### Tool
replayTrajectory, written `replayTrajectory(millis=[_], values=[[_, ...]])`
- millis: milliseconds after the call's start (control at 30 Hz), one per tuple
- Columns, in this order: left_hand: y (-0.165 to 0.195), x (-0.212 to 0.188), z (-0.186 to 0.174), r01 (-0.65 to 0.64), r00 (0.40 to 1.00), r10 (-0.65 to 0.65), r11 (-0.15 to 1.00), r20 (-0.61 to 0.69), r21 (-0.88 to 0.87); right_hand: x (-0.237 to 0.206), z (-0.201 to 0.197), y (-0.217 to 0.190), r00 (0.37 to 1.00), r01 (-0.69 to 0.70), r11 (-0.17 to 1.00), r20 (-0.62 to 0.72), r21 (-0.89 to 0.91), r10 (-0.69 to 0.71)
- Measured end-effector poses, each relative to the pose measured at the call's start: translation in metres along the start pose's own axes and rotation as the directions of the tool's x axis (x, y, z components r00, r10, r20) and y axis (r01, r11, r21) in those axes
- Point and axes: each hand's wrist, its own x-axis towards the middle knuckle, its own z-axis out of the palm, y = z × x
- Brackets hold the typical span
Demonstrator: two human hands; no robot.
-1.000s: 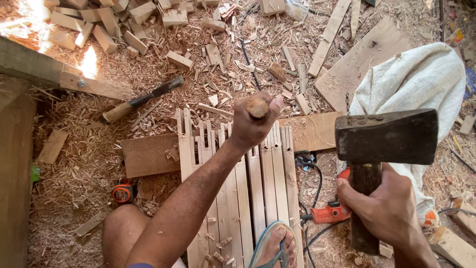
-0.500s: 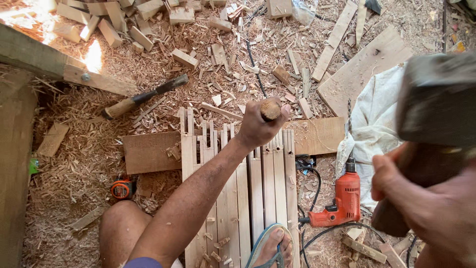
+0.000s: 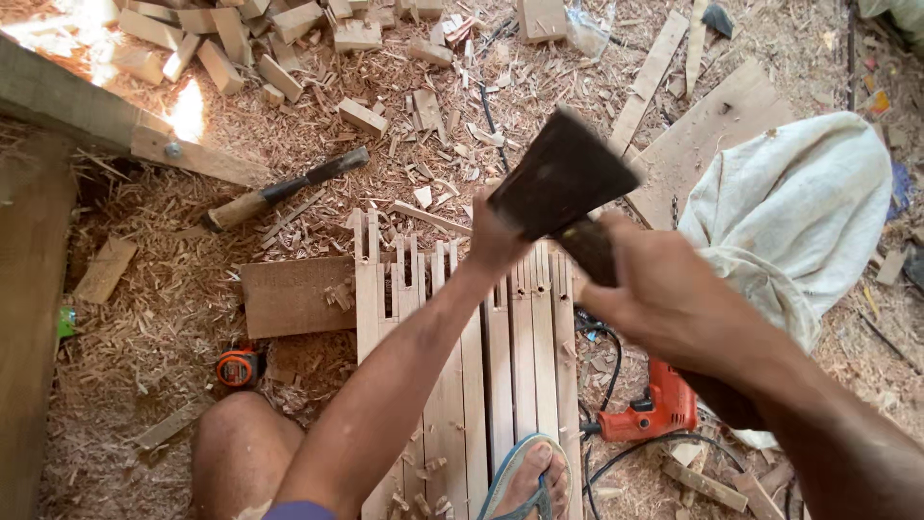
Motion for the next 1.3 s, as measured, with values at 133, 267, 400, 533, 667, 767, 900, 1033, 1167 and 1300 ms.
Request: replayTrajectory(millis=[133, 267, 400, 533, 667, 767, 900, 1033, 1167, 1300], values=[[-0.038, 0.043, -0.001, 0.180, 0.980, -0.179, 0.984, -0.081, 0.007, -0.019, -0.065, -0.003, 0.765, 0.469, 0.883, -0.498, -0.003, -0.408], [-0.037, 0.035, -0.003, 0.203, 0.979, -0.202, 0.978, -0.040, 0.051, 0.011, -0.076, -0.041, 0.398, 0.851, 0.491, -0.840, 0.188, -0.368], [0.001, -0.008, -0.001, 0.256, 0.966, -0.258, 0.963, -0.024, -0.081, 0.051, -0.043, -0.054, 0.806, 0.519, 0.855, -0.343, 0.014, -0.484], [0.007, 0.005, -0.002, 0.165, 0.978, -0.163, 0.986, -0.128, 0.003, 0.044, -0.052, -0.034, 0.932, 0.354, 0.921, -0.146, 0.159, -0.333], [-0.031, 0.061, -0.005, 0.434, 0.873, -0.435, 0.899, -0.222, -0.055, 0.032, -0.089, -0.039, 0.920, 0.353, 0.854, -0.307, 0.382, -0.243], [-0.042, 0.044, 0.000, 0.365, 0.916, -0.378, 0.924, -0.135, -0.115, 0.043, -0.095, -0.051, 0.884, 0.419, 0.772, -0.410, 0.478, -0.227], [-0.026, -0.002, 0.003, 0.181, 0.983, -0.183, 0.980, -0.012, -0.087, 0.062, -0.060, -0.055, 0.884, 0.468, 0.858, -0.104, 0.213, -0.457], [-0.028, 0.027, -0.005, 0.205, 0.969, -0.217, 0.973, -0.120, -0.107, 0.057, -0.055, -0.041, 0.936, 0.337, 0.874, -0.022, 0.349, -0.352], [-0.056, 0.064, -0.013, 0.657, 0.743, -0.642, 0.754, -0.186, 0.021, 0.043, -0.095, -0.048, 0.901, 0.415, 0.851, -0.276, 0.321, -0.335], [-0.060, 0.034, -0.008, 0.425, 0.895, -0.436, 0.898, -0.090, -0.114, 0.043, -0.100, -0.071, 0.932, 0.350, 0.839, -0.243, 0.416, -0.269]])
